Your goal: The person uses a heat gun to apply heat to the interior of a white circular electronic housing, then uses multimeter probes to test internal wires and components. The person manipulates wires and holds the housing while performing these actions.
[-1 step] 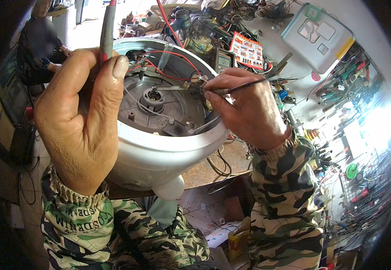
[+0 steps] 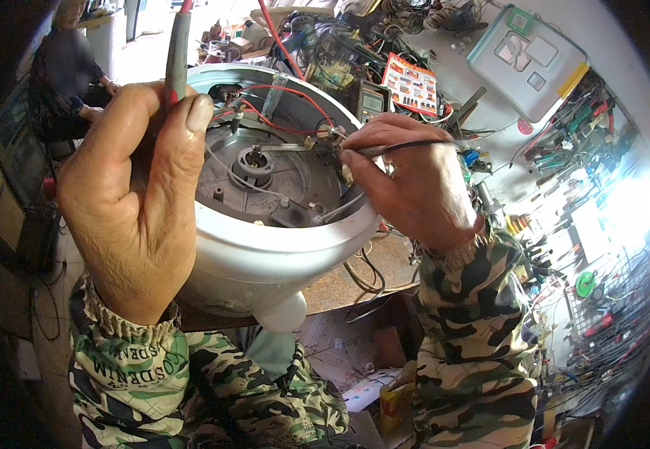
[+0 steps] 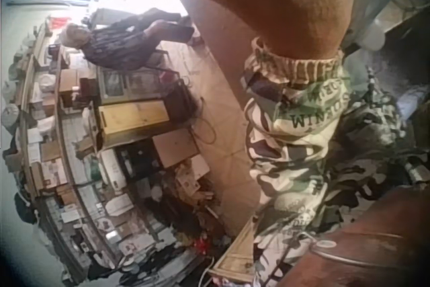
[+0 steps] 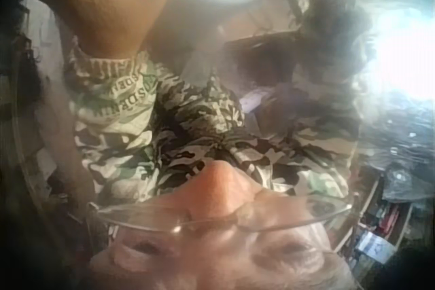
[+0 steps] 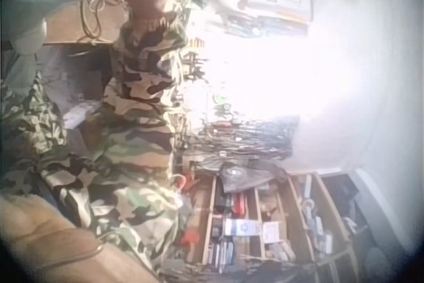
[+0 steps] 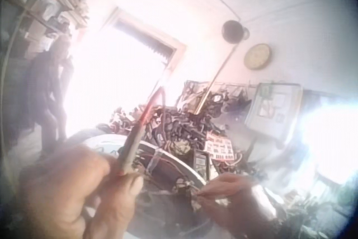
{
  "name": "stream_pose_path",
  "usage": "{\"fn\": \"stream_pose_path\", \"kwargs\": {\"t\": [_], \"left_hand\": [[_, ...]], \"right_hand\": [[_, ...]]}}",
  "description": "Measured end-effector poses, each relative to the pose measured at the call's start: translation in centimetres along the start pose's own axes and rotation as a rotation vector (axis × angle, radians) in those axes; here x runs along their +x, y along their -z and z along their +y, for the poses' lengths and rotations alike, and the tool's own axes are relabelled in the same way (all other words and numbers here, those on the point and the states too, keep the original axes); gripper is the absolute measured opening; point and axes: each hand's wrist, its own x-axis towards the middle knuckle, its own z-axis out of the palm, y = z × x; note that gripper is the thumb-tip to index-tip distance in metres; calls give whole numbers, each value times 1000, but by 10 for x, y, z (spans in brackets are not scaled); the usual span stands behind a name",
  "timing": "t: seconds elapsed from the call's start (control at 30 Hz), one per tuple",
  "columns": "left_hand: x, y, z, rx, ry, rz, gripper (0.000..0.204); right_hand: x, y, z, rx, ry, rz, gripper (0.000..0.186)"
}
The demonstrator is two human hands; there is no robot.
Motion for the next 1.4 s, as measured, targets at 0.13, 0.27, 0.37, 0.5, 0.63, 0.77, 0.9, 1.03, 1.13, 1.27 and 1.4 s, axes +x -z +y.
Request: {"fn": "stream_pose_path", "kwargs": {"t": [0.13, 0.27, 0.37, 0.5, 0.63, 0.77, 0.9, 1.03, 1.13, 1.27, 1.4], "left_hand": [[2, 0, 5, -55, 39, -2, 16], [2, 3, 11, -55, 119, -39, 17], [-1, -4, 11, -104, 174, -27, 16], [0, 10, 11, 63, 155, -65, 14], [-1, 3, 15, 12, 173, -46, 11], [0, 4, 13, 15, 119, -20, 10], [-3, 2, 16, 13, 155, -11, 14], [-5, 2, 17, 9, 200, -14, 20], [-6, 13, 17, 52, 207, -58, 24], [-8, 7, 19, -35, 283, -89, 30], [-4, 10, 20, 0, 287, -103, 31]], "right_hand": [[-22, 12, 4, 508, -225, 469, 25], [-37, 34, 43, 687, -592, 672, 39], [-64, 52, 93, 591, -933, 261, 37], [-78, -41, 168, 346, -793, -96, 40], [-89, -43, 162, -61, -693, -115, 44], [-87, -57, 136, -287, -731, -26, 43], [-85, -48, 104, -196, -718, 85, 36], [-89, -36, 80, 244, -641, 197, 36], [-82, -50, 56, 720, -618, 208, 46], [-84, -51, 47, 860, -449, 271, 50], [-80, -56, 37, 813, -478, 282, 54]]}}
